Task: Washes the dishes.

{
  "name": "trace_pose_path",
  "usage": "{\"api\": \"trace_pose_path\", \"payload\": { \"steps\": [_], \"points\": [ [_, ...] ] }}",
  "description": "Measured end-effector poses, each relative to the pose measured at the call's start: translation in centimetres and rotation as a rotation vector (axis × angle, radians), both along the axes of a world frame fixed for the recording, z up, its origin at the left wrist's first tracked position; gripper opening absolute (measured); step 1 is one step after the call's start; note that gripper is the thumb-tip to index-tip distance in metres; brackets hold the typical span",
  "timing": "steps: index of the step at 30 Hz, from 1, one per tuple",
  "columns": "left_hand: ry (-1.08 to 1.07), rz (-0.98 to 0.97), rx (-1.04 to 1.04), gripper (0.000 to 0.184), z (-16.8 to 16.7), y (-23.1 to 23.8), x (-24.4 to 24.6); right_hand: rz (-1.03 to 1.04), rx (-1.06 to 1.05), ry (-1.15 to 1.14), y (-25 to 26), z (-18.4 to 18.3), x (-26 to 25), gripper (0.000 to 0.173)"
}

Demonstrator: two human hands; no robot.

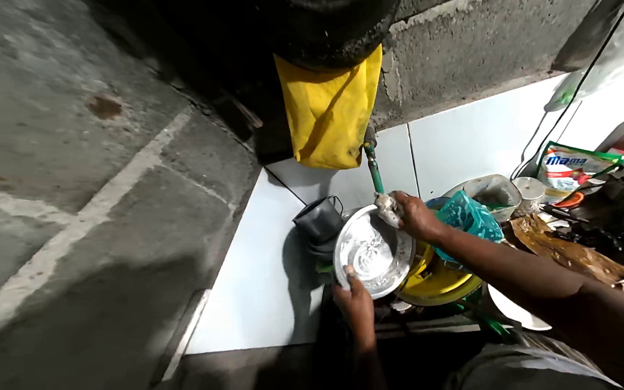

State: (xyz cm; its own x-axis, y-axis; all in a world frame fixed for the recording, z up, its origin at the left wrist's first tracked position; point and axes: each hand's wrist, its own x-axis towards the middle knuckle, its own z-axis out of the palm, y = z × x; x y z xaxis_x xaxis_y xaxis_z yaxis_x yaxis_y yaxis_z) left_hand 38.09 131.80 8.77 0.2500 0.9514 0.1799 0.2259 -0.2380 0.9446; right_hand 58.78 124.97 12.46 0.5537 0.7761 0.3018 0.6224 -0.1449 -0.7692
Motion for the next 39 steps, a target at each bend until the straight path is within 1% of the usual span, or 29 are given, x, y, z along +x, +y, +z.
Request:
{"api": "trace_pose_path", "payload": {
  "steps": [2, 4, 6, 8, 9, 10, 12, 14, 15, 16, 18, 19, 20, 21, 22, 24, 25, 26, 27, 28, 29, 30, 32, 33, 34, 35, 36, 37, 39],
  "points": [
    [-0.093, 0.053, -0.006, 0.041, -0.9, -0.9, 1.5, -0.133, -0.011, 0.213, 0.1, -1.2, -0.4, 0.049],
    [-0.247, 0.108, -0.063, 0.043, -2.4, -2.0, 2.6, -0.196, -0.034, 0.469, -0.2, -3.7, -1.6, 0.047],
    [-0.393, 0.170, -0.112, 0.046, -3.2, -3.1, 4.0, -0.246, 0.037, 0.727, -0.1, -6.5, -4.3, 0.045],
    [-0.466, 0.127, -0.161, 0.047, -3.7, -4.0, 5.1, -0.317, 0.133, 0.961, 0.2, -7.3, -6.8, 0.039],
    [-0.462, 0.068, -0.213, 0.047, -3.8, -4.2, 5.0, -0.327, 0.136, 0.999, 0.1, -7.0, -7.0, 0.039],
    [-0.443, 0.000, -0.279, 0.046, -3.6, -4.0, 4.4, -0.304, 0.103, 0.964, -0.1, -6.4, -6.5, 0.041],
    [-0.362, -0.119, -0.345, 0.048, -1.9, -2.4, 2.4, -0.200, -0.002, 0.745, -0.9, -4.5, -3.9, 0.047],
    [-0.257, -0.142, -0.289, 0.052, 0.3, -0.8, 1.1, -0.160, -0.018, 0.558, -1.1, -2.5, -1.4, 0.047],
    [-0.214, -0.098, -0.224, 0.052, 0.9, -0.5, 1.2, -0.163, 0.014, 0.535, -1.1, -2.2, -1.1, 0.047],
    [-0.223, -0.032, -0.173, 0.052, 1.2, -0.8, 1.9, -0.172, 0.054, 0.556, -1.0, -2.3, -1.2, 0.047],
    [-0.404, 0.081, -0.140, 0.046, 0.7, -1.8, 4.1, -0.199, 0.161, 0.665, -0.1, -3.0, -2.7, 0.047],
    [-0.509, 0.091, -0.162, 0.044, 0.1, -2.3, 5.1, -0.202, 0.212, 0.727, 0.3, -3.3, -3.3, 0.048],
    [-0.569, 0.062, -0.204, 0.043, -0.6, -2.6, 5.5, -0.204, 0.245, 0.771, 0.5, -3.7, -3.5, 0.047],
    [-0.567, 0.007, -0.269, 0.043, -1.2, -2.8, 5.5, -0.204, 0.253, 0.781, 0.1, -3.9, -3.3, 0.046],
    [-0.512, -0.072, -0.366, 0.044, -1.3, -2.9, 4.8, -0.199, 0.256, 0.753, -0.7, -4.0, -2.9, 0.048],
    [-0.431, -0.294, -0.673, 0.043, -0.7, -2.3, 2.2, -0.182, 0.290, 0.592, -2.3, -4.0, -1.3, 0.053],
    [-0.492, -0.436, -0.840, 0.042, -0.7, -1.5, 0.7, -0.165, 0.304, 0.477, -3.1, -3.9, -0.4, 0.054],
    [-0.637, -0.561, -0.991, 0.041, -1.0, -0.7, -0.7, -0.145, 0.317, 0.350, -3.7, -3.9, 0.6, 0.053],
    [-0.818, -0.669, -1.115, 0.048, -1.5, -0.2, -1.6, -0.111, 0.321, 0.223, -4.3, -3.7, 1.3, 0.050],
    [-0.942, -0.702, -1.188, 0.053, -1.7, -0.1, -2.0, -0.055, 0.326, 0.103, -4.9, -3.7, 1.7, 0.047],
    [-1.000, -0.656, -1.215, 0.061, -1.4, -0.3, -2.0, 0.019, 0.323, -0.001, -5.3, -3.9, 2.0, 0.047],
    [-1.000, -0.527, -1.209, 0.063, -0.8, -0.7, -1.6, 0.097, 0.303, -0.084, -5.7, -4.0, 2.1, 0.045],
    [-0.935, -0.210, -1.112, 0.036, 0.1, -1.0, -0.3, 0.231, 0.197, -0.200, -6.2, -4.1, 2.1, 0.043],
    [-0.920, -0.118, -1.051, 0.030, 0.1, -0.7, 0.1, 0.284, 0.113, -0.239, -6.5, -3.8, 2.3, 0.041],
    [-0.902, -0.092, -0.973, 0.027, -0.2, -0.1, 0.0, 0.318, 0.026, -0.264, -6.8, -3.3, 2.6, 0.037],
    [-0.875, -0.120, -0.885, 0.028, -0.7, 0.6, -0.4, 0.318, -0.020, -0.281, -6.9, -3.1, 3.2, 0.032],
    [-0.839, -0.192, -0.803, 0.030, -1.3, 1.3, -1.0, 0.276, -0.011, -0.276, -7.1, -3.1, 3.8, 0.028],
    [-0.807, -0.248, -0.744, 0.032, -1.6, 1.8, -1.4, 0.206, 0.028, -0.234, -7.3, -2.9, 4.2, 0.028],
    [-0.739, -0.313, -0.691, 0.034, -1.4, 1.9, -1.5, 0.075, 0.112, -0.058, -7.5, -1.3, 3.9, 0.039]
  ]
}}
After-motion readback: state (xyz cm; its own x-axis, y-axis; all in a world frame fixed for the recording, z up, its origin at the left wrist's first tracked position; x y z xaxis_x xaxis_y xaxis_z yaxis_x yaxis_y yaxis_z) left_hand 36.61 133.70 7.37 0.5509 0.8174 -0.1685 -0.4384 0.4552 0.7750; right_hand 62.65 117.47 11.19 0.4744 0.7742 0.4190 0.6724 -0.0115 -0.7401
